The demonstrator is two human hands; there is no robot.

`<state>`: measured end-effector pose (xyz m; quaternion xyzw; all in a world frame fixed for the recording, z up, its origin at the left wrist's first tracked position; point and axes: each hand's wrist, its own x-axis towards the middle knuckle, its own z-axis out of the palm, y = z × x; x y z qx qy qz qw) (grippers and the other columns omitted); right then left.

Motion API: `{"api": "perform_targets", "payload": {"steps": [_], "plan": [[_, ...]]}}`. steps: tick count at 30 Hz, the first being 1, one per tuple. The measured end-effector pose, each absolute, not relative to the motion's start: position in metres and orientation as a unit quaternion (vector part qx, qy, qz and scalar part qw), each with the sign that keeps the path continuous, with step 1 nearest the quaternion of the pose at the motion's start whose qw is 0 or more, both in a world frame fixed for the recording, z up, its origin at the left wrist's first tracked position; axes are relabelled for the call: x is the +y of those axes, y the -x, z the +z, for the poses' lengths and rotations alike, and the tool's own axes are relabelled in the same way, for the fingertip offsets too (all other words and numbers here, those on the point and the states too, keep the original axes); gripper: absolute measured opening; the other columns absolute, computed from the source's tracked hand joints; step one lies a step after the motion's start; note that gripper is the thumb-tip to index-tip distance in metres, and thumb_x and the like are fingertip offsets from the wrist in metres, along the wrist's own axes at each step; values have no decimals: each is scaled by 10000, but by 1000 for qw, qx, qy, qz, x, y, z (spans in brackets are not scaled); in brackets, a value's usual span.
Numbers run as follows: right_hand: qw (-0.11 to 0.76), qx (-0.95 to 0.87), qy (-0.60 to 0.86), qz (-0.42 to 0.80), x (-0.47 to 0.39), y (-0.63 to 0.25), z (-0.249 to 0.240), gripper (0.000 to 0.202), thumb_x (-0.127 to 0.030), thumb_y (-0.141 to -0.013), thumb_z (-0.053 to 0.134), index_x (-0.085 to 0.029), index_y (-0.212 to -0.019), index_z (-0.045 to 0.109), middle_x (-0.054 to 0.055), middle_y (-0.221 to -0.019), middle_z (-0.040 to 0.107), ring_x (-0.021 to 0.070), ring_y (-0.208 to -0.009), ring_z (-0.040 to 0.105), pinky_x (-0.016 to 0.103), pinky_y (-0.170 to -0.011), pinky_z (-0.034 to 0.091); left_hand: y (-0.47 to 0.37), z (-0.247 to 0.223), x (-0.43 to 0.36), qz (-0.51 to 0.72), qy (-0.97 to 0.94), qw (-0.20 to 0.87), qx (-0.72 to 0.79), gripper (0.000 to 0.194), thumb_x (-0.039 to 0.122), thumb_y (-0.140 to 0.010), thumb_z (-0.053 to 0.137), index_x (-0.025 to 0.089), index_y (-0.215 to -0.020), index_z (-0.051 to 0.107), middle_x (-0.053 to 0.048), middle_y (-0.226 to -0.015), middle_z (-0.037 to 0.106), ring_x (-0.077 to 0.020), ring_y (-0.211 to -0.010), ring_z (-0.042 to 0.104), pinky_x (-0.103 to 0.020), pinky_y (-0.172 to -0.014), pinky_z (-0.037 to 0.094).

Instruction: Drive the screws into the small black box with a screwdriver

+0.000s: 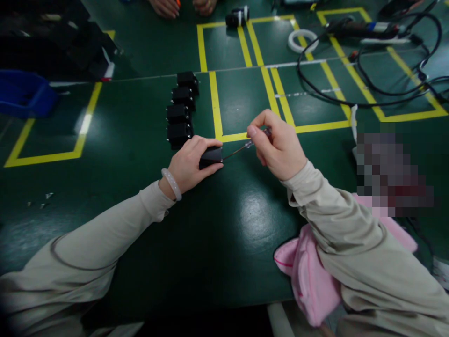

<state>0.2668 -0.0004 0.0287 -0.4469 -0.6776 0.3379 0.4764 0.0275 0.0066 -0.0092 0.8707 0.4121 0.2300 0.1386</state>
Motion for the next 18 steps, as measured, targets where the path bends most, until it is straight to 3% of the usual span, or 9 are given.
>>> {"api": "perform_targets", "payload": {"steps": [5, 11, 18], "plan": [[475, -676, 449, 341, -2, -265, 32, 304, -530, -926, 645, -256, -879, 523, -89, -469, 458, 93, -352, 447, 268, -340, 307, -28, -10, 7, 232, -873, 132, 407, 424, 307, -915, 695, 163, -1291, 562, -111, -1215, 618, -266, -1121, 601, -430, -991, 507], [479, -678, 442, 340, -1, -266, 29, 332, -543, -943, 608, -247, -820, 520, -98, -425, 366, 81, -299, 384, 262, -296, 257, -28, -10, 7, 233, -873, 130, 408, 416, 304, -913, 700, 168, -1283, 566, -106, -1205, 620, -265, -1116, 604, -429, -988, 508], [474, -690, 442, 324, -2, -266, 30, 295, -527, -955, 602, -251, -875, 531, -74, -500, 457, 83, -387, 446, 252, -369, 336, -27, -11, 8, 233, -874, 132, 407, 424, 309, -913, 698, 179, -1289, 550, -101, -1209, 614, -262, -1118, 598, -432, -992, 506]]}}
